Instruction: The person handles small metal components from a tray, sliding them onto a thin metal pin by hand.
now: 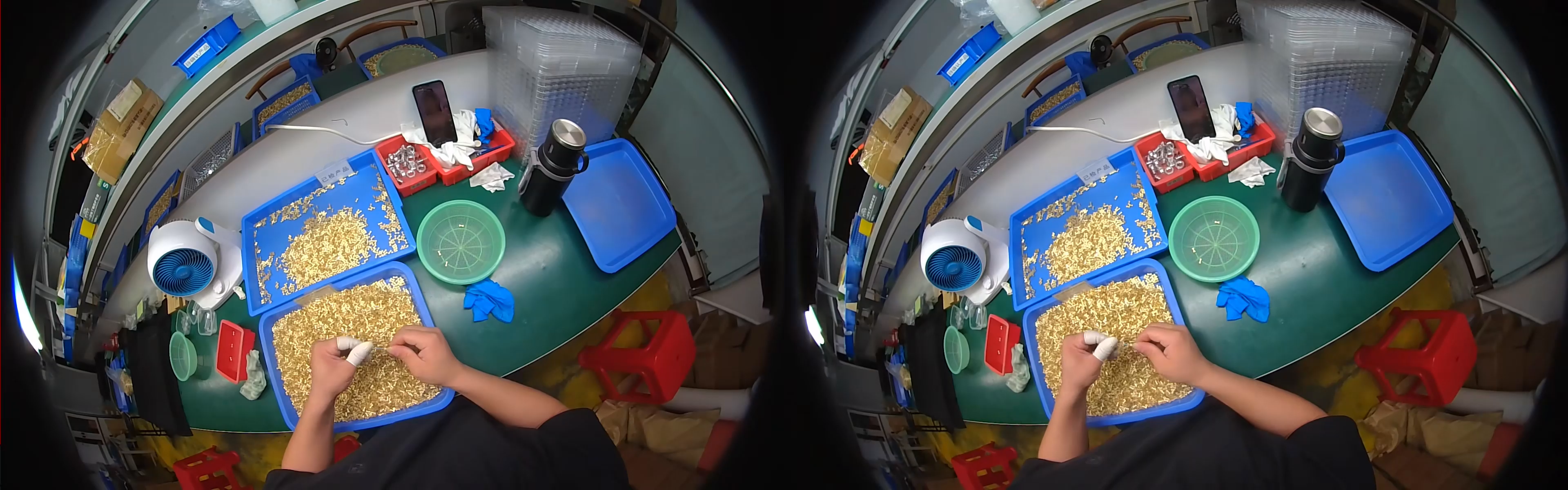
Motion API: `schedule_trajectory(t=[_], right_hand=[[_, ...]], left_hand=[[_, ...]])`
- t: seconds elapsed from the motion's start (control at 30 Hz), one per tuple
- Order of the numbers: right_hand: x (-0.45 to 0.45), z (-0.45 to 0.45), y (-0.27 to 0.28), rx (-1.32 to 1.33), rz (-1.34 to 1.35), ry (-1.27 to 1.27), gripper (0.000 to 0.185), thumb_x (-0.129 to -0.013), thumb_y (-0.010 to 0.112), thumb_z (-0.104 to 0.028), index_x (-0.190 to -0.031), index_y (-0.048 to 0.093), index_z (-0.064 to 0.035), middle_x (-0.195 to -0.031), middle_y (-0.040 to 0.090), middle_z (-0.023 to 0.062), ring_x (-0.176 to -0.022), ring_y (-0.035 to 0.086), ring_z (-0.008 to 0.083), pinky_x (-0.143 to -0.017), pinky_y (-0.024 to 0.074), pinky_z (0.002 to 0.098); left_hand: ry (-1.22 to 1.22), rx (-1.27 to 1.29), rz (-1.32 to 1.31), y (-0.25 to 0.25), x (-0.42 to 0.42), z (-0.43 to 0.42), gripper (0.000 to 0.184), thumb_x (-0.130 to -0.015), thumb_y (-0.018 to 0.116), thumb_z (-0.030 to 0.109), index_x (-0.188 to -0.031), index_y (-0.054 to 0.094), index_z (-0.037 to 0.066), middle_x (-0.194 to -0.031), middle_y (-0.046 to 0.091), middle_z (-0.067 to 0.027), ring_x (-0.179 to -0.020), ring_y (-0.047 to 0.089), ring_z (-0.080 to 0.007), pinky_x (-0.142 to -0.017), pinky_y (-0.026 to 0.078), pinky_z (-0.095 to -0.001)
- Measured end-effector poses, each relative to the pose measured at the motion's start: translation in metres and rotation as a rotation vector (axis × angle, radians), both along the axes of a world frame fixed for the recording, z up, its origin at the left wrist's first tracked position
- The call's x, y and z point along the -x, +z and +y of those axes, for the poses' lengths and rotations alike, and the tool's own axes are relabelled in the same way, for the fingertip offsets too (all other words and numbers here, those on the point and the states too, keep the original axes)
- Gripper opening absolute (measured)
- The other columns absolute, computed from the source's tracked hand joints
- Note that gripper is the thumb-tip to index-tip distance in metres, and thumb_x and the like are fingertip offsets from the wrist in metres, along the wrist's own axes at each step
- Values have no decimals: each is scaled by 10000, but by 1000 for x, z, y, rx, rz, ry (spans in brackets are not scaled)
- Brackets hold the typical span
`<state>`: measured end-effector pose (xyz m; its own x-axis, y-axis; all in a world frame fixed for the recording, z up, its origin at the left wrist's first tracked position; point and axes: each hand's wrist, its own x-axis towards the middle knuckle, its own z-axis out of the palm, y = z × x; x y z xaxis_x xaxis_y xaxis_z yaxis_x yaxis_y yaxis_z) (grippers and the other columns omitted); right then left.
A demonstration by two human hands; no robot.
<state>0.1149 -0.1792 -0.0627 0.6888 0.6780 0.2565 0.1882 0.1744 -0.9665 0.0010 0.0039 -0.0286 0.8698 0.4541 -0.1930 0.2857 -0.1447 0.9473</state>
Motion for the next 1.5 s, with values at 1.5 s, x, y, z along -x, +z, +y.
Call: schedule_trajectory(t=[1.5], right_hand=[[-1,0,-3,-23,-25,11,79,-890,704,-65,-859,679,3,-776,665,137,-666,640,280,-613,492,365]], left_hand=[[-53,-260,41,1,-3,-19,342,-935,760,176,-639,672,28,-517,582,-24,-475,517,-86,-467,394,-279]])
